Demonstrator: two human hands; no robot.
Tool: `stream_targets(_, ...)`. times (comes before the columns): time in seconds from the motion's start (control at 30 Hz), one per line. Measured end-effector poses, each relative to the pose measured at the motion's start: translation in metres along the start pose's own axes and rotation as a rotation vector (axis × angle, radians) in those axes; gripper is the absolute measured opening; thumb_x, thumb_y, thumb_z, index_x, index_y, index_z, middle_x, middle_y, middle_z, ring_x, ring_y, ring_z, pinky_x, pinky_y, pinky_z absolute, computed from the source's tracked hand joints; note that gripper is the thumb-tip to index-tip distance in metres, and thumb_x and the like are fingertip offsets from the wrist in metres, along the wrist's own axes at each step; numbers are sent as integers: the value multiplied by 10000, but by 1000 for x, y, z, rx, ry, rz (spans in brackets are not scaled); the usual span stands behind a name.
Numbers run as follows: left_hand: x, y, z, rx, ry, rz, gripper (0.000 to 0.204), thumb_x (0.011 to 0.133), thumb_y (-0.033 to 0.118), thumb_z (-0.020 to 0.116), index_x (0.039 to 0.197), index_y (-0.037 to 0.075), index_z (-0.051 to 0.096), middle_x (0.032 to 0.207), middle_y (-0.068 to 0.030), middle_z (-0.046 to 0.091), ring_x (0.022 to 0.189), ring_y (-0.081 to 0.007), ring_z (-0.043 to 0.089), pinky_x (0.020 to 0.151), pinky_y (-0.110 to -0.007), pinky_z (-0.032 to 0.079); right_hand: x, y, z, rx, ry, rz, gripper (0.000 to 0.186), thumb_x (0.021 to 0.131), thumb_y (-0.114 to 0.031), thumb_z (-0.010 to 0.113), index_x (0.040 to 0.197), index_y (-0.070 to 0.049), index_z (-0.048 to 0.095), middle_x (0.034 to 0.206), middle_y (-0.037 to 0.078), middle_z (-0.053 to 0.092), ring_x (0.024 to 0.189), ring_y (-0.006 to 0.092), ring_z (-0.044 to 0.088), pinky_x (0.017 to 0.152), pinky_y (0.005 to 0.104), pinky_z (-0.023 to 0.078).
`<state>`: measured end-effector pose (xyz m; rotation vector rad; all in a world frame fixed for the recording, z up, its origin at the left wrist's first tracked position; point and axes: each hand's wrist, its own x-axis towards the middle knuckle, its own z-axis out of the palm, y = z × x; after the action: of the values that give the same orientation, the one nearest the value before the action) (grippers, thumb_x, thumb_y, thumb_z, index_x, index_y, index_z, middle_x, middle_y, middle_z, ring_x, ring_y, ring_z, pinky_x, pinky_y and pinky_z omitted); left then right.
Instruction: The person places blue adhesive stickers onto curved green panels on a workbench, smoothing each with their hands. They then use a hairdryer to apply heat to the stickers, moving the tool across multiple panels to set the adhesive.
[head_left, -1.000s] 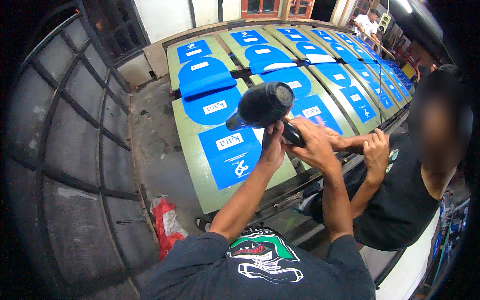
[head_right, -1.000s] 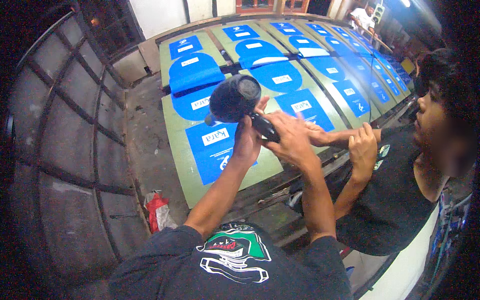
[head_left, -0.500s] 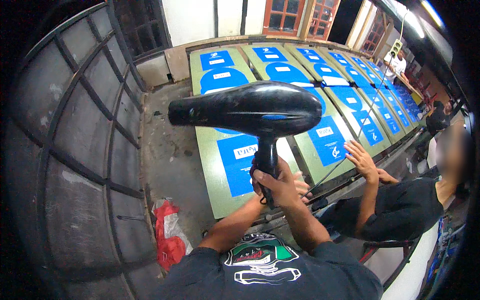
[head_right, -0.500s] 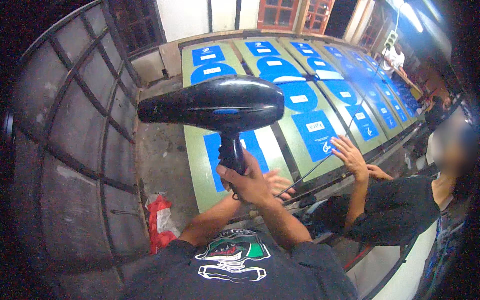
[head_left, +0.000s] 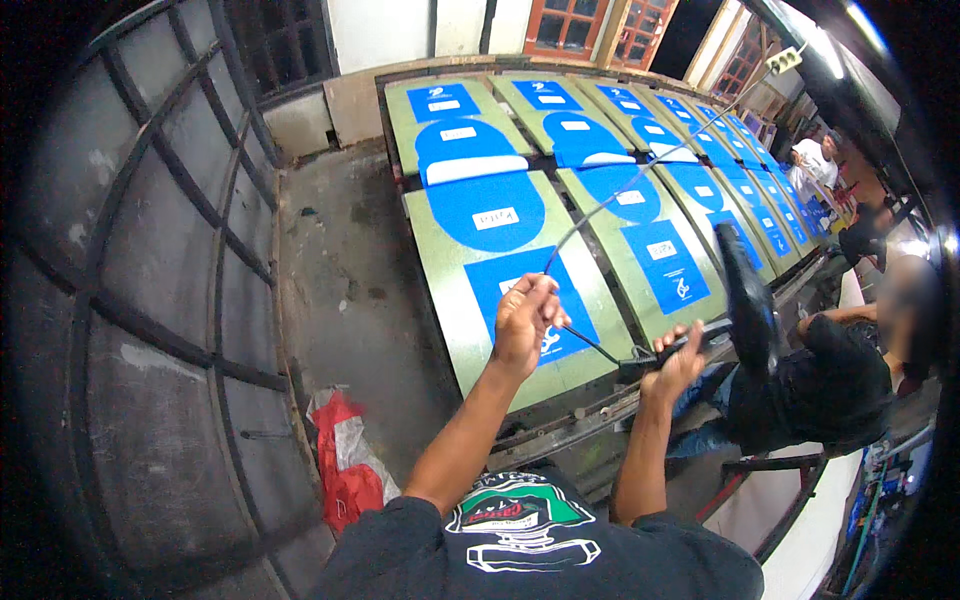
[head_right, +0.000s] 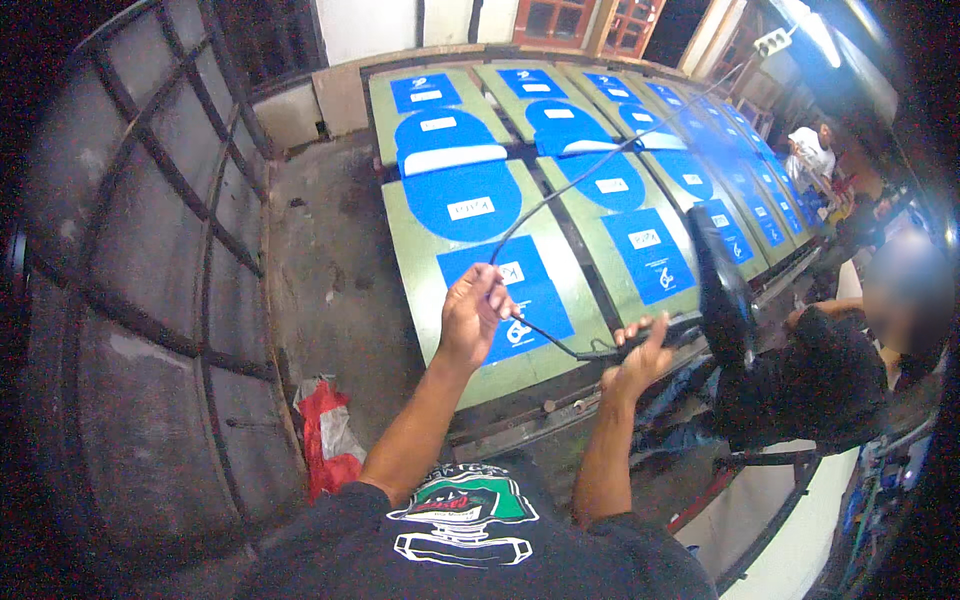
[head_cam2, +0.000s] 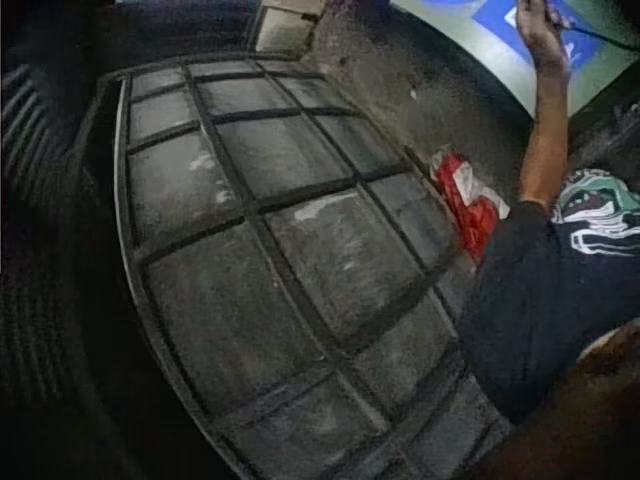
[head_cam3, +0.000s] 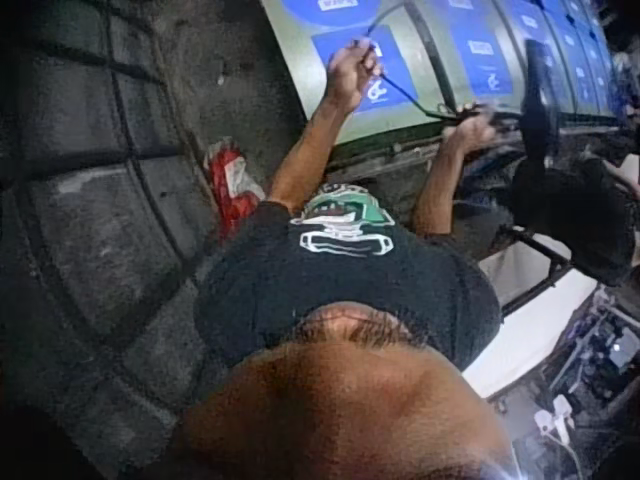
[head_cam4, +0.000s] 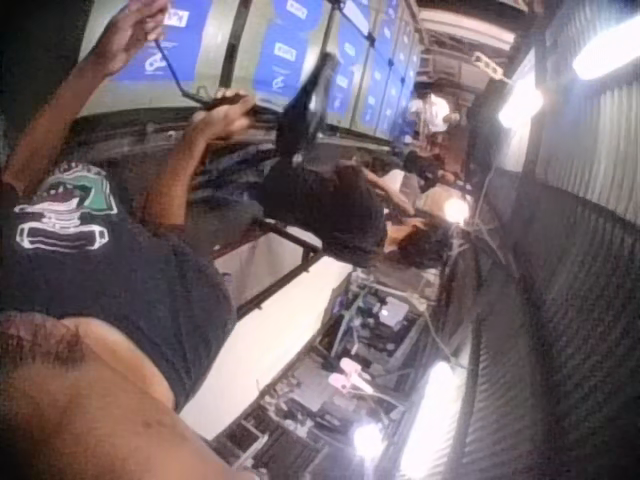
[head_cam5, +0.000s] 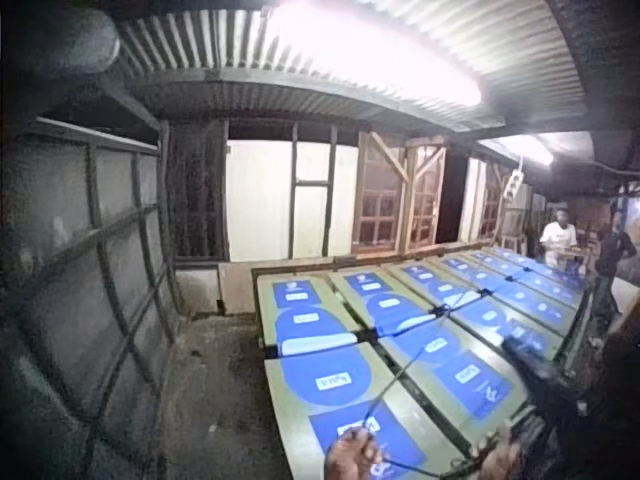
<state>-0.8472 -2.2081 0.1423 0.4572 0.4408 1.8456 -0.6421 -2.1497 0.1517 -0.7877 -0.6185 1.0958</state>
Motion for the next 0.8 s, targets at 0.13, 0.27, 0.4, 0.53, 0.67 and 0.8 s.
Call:
stream_targets(0.13,-39,5,25,646,-187,-32,164,953,169,585,892,21,618,725,-53,615,660,-141,606,654,-302,502,56,69,-7,-451,-285,341,291,941,-307,620,862,-56,495,709,24,510,515,107,505,417,259,412)
stream_targets(0.27,-46,-11,25,991,-216,197,133,909,126,636,949,1,647,812,-101,670,748,-208,658,713,-327,511,68,137,56,-667,-666,405,329,952,-384,570,873,-67,527,626,1,496,479,99,490,407,253,395)
stream_targets(0.4,-28,-24,19,1248,-63,295,147,881,108,647,971,-7,658,918,-173,681,885,-327,667,836,-391,516,98,214,124,-815,-998,293,360,959,-399,548,858,-53,538,599,28,518,473,135,512,412,307,416)
stream_targets(0.53,0,-47,0,1434,-26,430,143,870,104,647,965,-3,660,951,-174,676,905,-355,652,881,-426,511,101,248,167,-882,-1012,277,373,925,-378,599,899,-6,579,623,56,572,497,156,571,440,332,458)
stream_targets(0.67,13,-45,-4,1458,45,417,145,864,103,652,958,-7,660,956,-177,676,928,-347,653,875,-420,514,113,266,184,-960,-1037,241,398,896,-384,628,983,3,602,645,70,603,512,164,594,454,328,473)
stream_targets(0.8,17,-51,-12,1488,126,439,149,854,110,664,940,-11,664,957,-179,677,936,-341,652,854,-419,517,121,278,188,-1015,-1011,240,408,884,-402,639,992,-9,641,624,70,602,514,161,597,462,324,473)
